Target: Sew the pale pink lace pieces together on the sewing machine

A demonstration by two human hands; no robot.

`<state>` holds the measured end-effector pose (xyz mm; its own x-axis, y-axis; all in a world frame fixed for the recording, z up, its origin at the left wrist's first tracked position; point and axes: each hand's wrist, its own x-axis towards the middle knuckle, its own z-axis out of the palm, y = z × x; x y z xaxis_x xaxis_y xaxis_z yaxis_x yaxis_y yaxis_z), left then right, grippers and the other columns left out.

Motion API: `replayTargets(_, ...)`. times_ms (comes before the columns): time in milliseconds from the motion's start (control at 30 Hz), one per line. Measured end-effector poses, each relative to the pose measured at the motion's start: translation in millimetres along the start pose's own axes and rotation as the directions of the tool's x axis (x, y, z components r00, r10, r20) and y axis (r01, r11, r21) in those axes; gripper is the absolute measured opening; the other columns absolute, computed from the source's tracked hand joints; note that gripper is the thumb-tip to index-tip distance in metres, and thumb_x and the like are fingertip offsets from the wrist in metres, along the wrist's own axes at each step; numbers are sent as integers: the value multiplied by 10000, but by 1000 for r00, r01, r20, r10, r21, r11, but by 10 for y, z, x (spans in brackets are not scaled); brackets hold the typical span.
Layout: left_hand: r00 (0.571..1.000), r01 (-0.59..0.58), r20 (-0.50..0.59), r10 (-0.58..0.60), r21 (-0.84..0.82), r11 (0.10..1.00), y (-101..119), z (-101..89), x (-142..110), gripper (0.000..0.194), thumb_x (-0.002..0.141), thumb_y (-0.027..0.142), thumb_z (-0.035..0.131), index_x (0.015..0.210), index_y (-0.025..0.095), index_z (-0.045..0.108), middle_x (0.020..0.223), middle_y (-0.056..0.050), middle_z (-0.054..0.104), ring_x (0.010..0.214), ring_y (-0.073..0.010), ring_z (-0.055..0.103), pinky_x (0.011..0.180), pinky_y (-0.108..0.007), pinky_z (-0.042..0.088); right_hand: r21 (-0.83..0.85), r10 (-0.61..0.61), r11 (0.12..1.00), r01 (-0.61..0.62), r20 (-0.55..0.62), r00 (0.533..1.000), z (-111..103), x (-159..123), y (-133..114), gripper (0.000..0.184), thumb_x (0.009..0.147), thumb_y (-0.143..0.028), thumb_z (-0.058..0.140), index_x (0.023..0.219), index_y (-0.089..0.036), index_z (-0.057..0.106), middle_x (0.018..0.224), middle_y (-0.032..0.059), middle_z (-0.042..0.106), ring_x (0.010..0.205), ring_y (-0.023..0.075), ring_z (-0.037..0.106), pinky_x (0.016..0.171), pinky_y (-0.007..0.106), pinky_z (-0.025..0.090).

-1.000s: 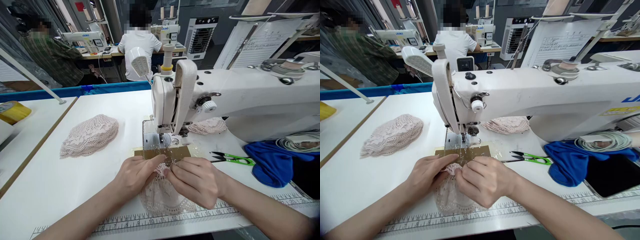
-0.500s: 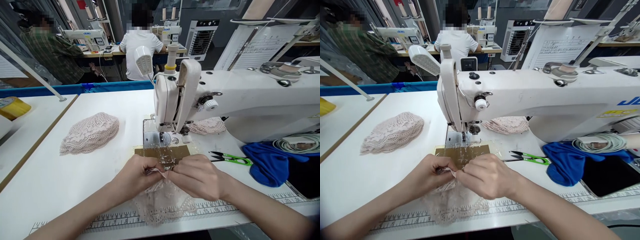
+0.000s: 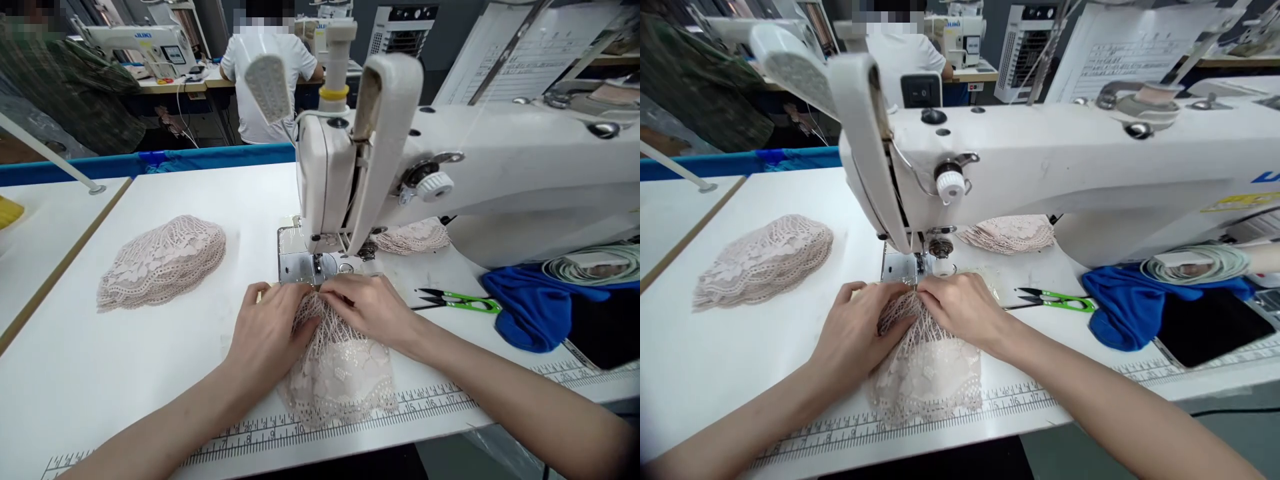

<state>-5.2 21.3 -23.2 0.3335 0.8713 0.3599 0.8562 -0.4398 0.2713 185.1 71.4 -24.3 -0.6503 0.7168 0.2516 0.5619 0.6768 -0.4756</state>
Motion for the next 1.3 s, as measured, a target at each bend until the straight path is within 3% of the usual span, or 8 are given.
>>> replayTargets(133,979,-157,-109,173,141,978,22,-15,4,196,892,217,586,1083,208,627,1082,-47,696,992,-233,616,920,-443,372,-164,50,985,-52,-13,999,7,37,15,302,977,-214,380,963,-173,679,803,35,687,607,107,578,491,242,317)
replayTargets(300,939,-305,-92,333,231,924,74,-1,-42,241,906,131,559,1127,177,642,1131,-19,714,1021,-217,638,999,-451,325,-436,-2,900,-9,-25,1000,-2,13,36,279,963,-177,390,940,-176,668,845,35,687,497,81,449,469,261,202)
replayTargets(400,944,-293,-91,316,208,933,77,3,-38,249,919,167,555,1154,185,637,1153,-10,706,1028,-212,646,1022,-458,314,-565,-151,820,96,-51,987,-32,-46,27,287,884,-42,414,950,-162,666,879,35,693,478,73,392,463,266,178)
replayTargets(467,948,-280,-99,302,188,941,66,2,-13,244,925,174,546,1148,205,641,1147,6,707,1022,-206,651,1030,-460,310,-570,-216,811,136,-75,974,-44,-86,7,299,879,-34,420,981,-162,670,895,31,695,482,70,394,462,257,199)
replayTargets(733,961,-262,-44,275,188,947,23,-12,58,285,920,245,553,1189,198,635,1163,-37,700,1098,-248,627,1071,-497,273,-535,-42,845,29,-12,999,-24,-86,-45,305,991,-251,403,1095,-131,664,916,72,702,537,101,502,464,287,230)
replayTargets(1067,969,-238,-17,247,206,949,-23,31,97,320,940,318,519,1216,191,620,1197,-63,681,1161,-269,593,1092,-532,249,-626,30,780,13,58,998,-23,-53,-10,317,979,-212,394,1168,-160,643,1030,97,697,649,139,565,461,307,176)
replayTargets(1300,969,-229,-51,242,182,956,-18,59,100,319,925,315,547,1201,179,634,1180,-83,689,1150,-275,599,1093,-535,260,-640,69,769,-7,72,995,-38,-36,-11,314,978,-224,396,1171,-185,642,1044,92,695,616,135,552,466,311,175)
